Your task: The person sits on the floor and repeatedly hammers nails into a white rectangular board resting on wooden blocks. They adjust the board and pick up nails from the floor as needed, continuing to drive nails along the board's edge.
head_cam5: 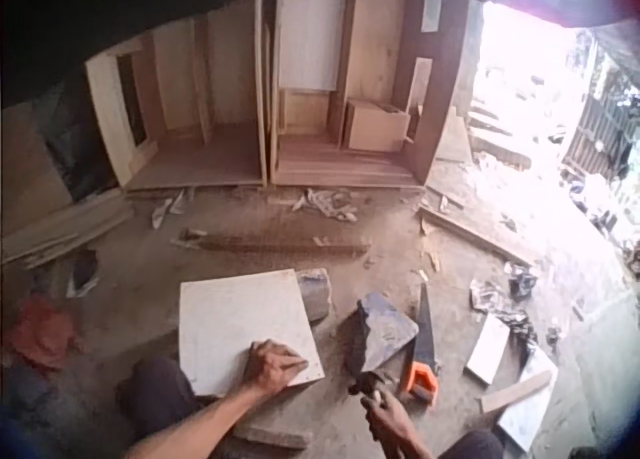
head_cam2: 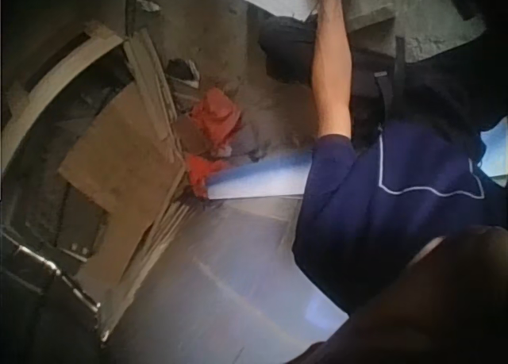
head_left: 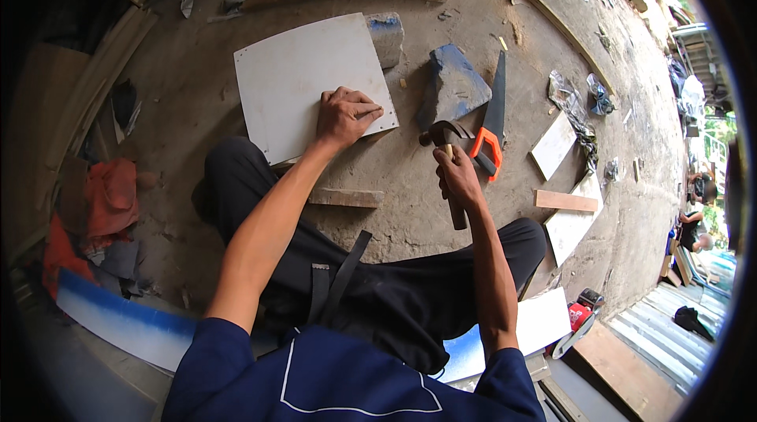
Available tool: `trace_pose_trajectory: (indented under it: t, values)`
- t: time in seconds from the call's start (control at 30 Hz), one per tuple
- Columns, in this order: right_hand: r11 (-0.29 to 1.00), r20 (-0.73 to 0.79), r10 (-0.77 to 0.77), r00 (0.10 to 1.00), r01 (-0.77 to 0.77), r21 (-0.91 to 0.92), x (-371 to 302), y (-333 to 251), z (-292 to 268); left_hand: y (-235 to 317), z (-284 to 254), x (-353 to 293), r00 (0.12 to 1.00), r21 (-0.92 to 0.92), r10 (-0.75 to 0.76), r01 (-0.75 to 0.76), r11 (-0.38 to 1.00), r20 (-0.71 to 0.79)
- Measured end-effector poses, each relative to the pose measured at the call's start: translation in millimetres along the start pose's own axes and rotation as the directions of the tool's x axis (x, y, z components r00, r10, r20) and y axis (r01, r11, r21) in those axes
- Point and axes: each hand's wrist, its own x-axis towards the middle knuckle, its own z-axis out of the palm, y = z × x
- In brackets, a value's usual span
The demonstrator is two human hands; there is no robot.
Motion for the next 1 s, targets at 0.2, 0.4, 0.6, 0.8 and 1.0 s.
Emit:
trace_pose_trajectory:
  t: [0.2,0.4,0.6,0.8,1.0]
  values:
    - [0.984,0.043,-0.099,0.994,0.092,0.15,-15.8,-39.7,15.5,0.4,-1.6,0.2,1.0,-0.013,-0.007,0.007,1.0,0.008]
    - [0.932,-0.021,-0.359,0.933,0.357,-0.063,-20.4,-65.1,40.0,-0.8,-2.1,0.0,0.999,-0.01,0.033,-0.033,0.999,-0.004]
    - [0.881,0.016,-0.4,0.916,0.389,-0.27,-18.1,-87.1,63.4,-3.2,-1.6,-1.3,0.997,0.01,0.079,-0.079,0.997,-0.012]
    - [0.791,-0.016,-0.533,0.846,0.491,-0.366,-15.0,-91.8,67.2,-4.9,0.1,-2.7,0.995,0.054,0.099,-0.099,0.994,-0.01]
    - [0.766,-0.008,-0.521,0.853,0.464,-0.444,-13.2,-76.3,68.0,-0.1,-2.6,-0.8,0.998,-0.031,0.053,-0.053,0.998,-0.018]
